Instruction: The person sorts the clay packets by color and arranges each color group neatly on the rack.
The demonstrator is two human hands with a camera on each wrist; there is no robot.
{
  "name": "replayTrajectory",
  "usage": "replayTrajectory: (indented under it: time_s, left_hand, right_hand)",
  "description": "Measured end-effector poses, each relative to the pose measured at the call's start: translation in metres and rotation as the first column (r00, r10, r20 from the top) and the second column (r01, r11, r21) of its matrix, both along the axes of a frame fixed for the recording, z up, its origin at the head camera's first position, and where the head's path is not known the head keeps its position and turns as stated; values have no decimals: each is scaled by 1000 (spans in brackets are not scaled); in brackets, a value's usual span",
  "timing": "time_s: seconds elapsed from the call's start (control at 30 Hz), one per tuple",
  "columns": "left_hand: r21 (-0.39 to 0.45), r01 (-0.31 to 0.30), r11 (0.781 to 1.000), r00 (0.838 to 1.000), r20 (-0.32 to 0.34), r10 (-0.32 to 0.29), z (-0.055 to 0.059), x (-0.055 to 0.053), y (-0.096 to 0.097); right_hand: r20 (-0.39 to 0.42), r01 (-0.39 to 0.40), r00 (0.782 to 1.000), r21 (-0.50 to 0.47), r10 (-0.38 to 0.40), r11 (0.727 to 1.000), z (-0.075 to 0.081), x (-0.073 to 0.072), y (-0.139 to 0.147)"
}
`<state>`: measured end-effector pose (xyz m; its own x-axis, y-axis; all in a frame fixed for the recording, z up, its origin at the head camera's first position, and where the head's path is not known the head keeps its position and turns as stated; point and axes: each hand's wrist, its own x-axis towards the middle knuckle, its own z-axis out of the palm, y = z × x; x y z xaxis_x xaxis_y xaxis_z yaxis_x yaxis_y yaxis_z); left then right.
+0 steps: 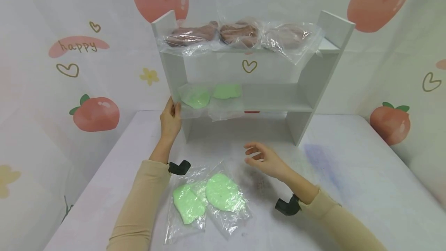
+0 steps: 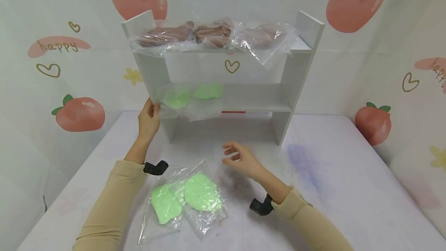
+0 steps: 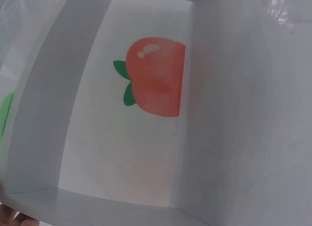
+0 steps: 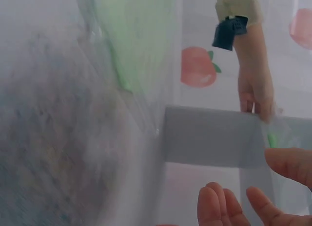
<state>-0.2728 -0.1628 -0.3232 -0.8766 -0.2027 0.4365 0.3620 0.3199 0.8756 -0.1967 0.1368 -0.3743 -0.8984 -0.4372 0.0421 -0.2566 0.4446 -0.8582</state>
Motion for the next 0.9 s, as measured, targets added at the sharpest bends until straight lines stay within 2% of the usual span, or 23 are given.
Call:
replayTrajectory:
  time_s: [0.13, 0.4, 0.7, 0.9]
  left_hand:
    - [-4, 1, 1000, 1000, 9, -1, 7, 7, 3]
    - [-7, -15, 1000, 1000, -14, 15, -15, -15, -6]
    - [-7, -11, 1000, 1000, -19, 11, -16, -14, -5]
    - [0, -4, 1000, 1000, -20, 4, -16, -15, -6]
  right_hand:
    - [28, -44, 999, 6, 43, 999, -8, 4, -5]
    - [72, -137, 988, 44, 134, 990, -21, 15, -14]
    - [139, -161, 979, 62, 151, 985, -26, 26, -25]
    - [142, -169, 978, 91, 155, 981, -28, 29, -31]
